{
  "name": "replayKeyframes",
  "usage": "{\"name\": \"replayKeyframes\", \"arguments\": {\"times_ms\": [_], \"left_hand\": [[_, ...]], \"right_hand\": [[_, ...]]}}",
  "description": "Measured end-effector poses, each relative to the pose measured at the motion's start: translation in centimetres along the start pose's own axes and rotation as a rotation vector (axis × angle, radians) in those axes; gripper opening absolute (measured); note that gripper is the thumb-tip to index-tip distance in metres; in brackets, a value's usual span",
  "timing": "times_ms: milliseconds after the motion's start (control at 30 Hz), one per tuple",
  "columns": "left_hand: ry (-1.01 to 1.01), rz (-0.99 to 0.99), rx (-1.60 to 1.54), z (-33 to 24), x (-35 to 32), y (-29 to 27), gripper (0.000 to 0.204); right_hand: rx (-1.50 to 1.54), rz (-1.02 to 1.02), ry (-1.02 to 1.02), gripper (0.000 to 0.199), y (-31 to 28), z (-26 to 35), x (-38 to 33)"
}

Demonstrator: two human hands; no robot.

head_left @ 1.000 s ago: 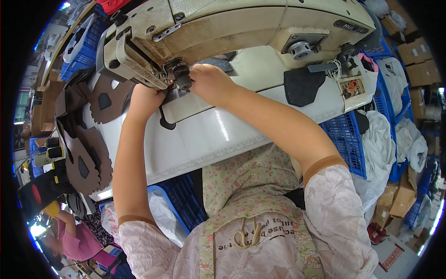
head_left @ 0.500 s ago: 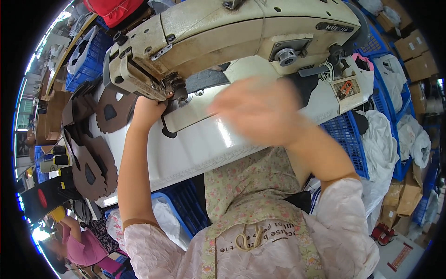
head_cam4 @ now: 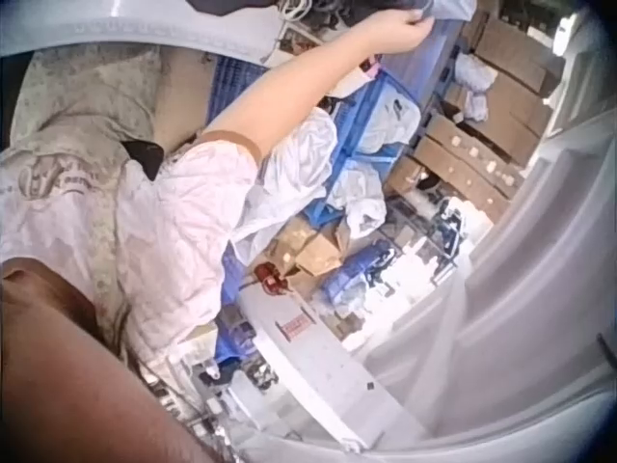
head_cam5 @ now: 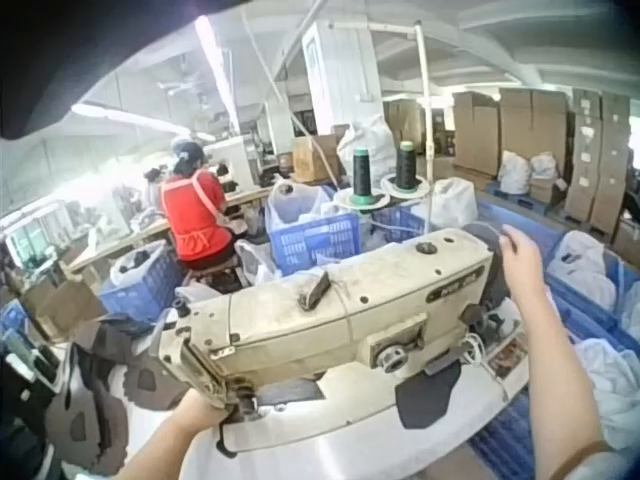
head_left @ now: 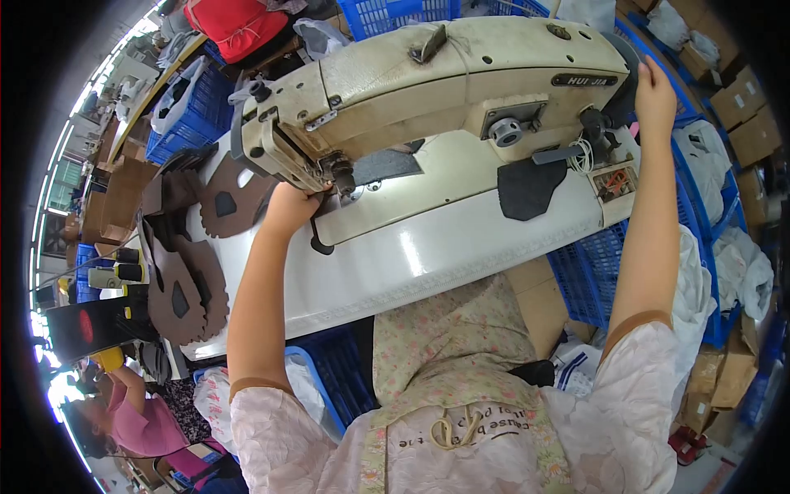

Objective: Sewing together components of shoe uppers using a heavy-duty industrial sewing machine.

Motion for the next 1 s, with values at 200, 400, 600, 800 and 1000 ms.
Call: {"name": "replayKeyframes", "arguments": {"times_ms": [200,400,600,800,1000], "left_hand": [[-0.153,0.125,-0.038,-0.9,0.4,-0.4,0.038],[-0.174,0.111,-0.083,-0.7,0.2,-0.3,0.038],[-0.008,-0.001,0.002,-0.6,0.2,-0.1,0.022],[0.015,0.014,0.007,-1.0,0.5,-0.1,0.021],[0.055,0.047,0.07,0.1,0.1,-0.4,0.028]], "right_hand": [[0.314,-0.121,0.175,0.038,2.8,-3.1,-9.5],[0.286,-0.113,0.17,0.048,0.3,-0.4,-2.3],[0.109,-0.075,0.11,0.045,1.7,-2.6,-6.3],[0.057,-0.05,0.148,0.041,2.1,-3.2,-8.6],[0.126,0.036,-0.106,0.037,0.7,-4.5,-8.8]]}}
Point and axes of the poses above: each hand's wrist, its own x-axis towards the middle knuckle, its own y-axis out of the palm, z = x × y, the point moved 4 cm from there along x, towards the middle knuckle, and after that the axes turned 5 degrees about -x, right-handed, at the moved point
